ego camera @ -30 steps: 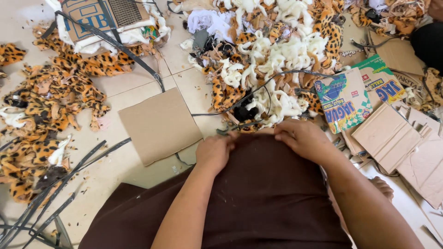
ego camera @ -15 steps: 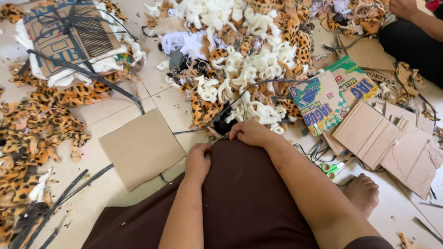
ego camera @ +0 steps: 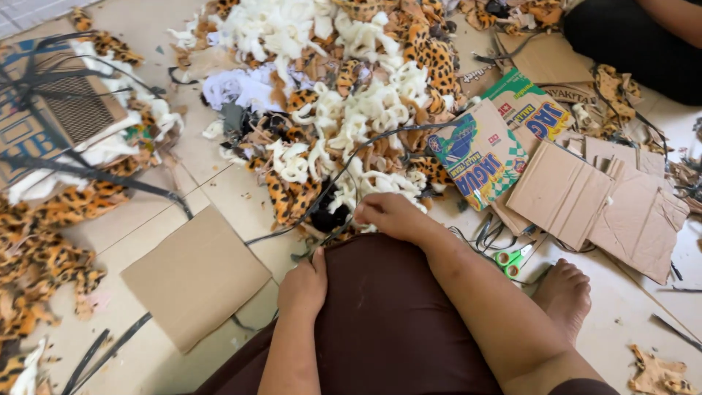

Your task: The person assembles a base for a plush item by stuffing white fibrous material into a fabric shell and then taping cardboard pieces around it with black tape.

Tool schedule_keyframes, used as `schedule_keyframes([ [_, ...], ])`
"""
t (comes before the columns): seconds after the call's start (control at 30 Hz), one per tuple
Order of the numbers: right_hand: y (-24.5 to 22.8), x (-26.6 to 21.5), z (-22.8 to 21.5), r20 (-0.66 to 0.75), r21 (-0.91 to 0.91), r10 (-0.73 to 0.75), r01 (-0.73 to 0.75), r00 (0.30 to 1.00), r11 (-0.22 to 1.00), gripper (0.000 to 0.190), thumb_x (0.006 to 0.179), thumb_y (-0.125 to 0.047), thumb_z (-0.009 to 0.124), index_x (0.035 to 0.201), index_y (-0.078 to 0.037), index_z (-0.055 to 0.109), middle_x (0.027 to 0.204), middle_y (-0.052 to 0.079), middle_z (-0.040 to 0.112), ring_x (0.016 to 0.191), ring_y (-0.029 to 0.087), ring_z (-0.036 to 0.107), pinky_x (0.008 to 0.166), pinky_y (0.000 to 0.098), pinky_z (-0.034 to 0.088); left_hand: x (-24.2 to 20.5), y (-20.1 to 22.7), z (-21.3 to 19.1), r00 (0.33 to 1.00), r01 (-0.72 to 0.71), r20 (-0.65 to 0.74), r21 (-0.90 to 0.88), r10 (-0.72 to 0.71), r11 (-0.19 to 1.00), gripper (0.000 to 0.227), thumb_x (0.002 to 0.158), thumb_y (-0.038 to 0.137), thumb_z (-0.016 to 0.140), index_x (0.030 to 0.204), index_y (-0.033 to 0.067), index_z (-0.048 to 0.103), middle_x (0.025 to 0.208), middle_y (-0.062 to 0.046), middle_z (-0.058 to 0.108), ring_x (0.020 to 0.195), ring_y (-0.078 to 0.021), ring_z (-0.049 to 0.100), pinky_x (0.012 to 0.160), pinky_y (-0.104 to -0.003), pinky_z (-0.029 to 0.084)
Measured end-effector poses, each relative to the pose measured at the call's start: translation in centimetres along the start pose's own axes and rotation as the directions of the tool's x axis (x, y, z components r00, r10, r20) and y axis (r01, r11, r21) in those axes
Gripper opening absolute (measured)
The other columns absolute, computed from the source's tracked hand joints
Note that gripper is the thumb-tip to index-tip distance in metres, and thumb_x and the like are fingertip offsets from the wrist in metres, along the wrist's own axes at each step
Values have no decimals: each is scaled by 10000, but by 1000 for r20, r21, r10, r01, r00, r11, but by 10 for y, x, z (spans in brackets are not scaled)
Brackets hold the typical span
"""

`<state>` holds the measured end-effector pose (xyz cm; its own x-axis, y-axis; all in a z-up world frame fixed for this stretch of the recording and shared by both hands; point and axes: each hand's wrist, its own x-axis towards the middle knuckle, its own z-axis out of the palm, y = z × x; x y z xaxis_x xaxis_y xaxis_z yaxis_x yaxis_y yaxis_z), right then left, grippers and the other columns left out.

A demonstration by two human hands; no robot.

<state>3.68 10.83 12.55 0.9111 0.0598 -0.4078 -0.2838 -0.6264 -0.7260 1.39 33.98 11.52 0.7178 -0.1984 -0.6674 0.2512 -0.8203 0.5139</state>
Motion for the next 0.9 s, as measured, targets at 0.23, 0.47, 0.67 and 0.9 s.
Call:
schedule_keyframes([
  [0.23, 35, 21, -60, -618, 142, 54, 44, 785, 989, 218, 1042, -211, 526, 1056, -101, 713, 934, 47, 721, 678, 120, 593, 558, 287, 460, 44, 27, -13, 875, -85, -396, 443, 280, 892, 511, 1071, 494, 386, 1177, 88, 678, 1120, -135, 681, 1009, -340, 669, 772, -478, 576],
  [0.47, 116, 139, -178, -896, -119, -144, 86, 419, 989, 360, 965, 34, 484, 1222, -97, 699, 1263, 160, 630, 1194, 347, 588, 964, 464, 506, 116, 161, -47, 659, -484, -373, 455, 653, 748, 347, 1027, 302, 455, 1295, 239, 667, 1430, -136, 524, 1372, -362, 417, 1108, -639, 306],
  [0.67, 142, 223, -221, -659, 383, 429, -215, 618, 898, 712, 1109, -297, 580, 1649, -399, 129, 1692, 127, -188, 1581, 438, 72, 1165, 415, 447, 143, 253, -62, 939, -296, 2, 510, 343, 808, 644, 1008, 598, 277, 1620, 445, 143, 1701, -57, -182, 1529, -432, -185, 1133, -793, -51],
  [0.9, 77, 202, -198, -493, 155, 403, -378, 771, 913, 678, 918, 54, 443, 1485, -307, 528, 1291, 146, 672, 1081, 358, 674, 865, 424, 559, 207, 202, -9, 893, -319, -30, 660, 448, 680, 448, 1028, 377, 451, 1434, 203, 524, 1601, -200, 345, 1506, -477, 198, 1165, -740, 180],
])
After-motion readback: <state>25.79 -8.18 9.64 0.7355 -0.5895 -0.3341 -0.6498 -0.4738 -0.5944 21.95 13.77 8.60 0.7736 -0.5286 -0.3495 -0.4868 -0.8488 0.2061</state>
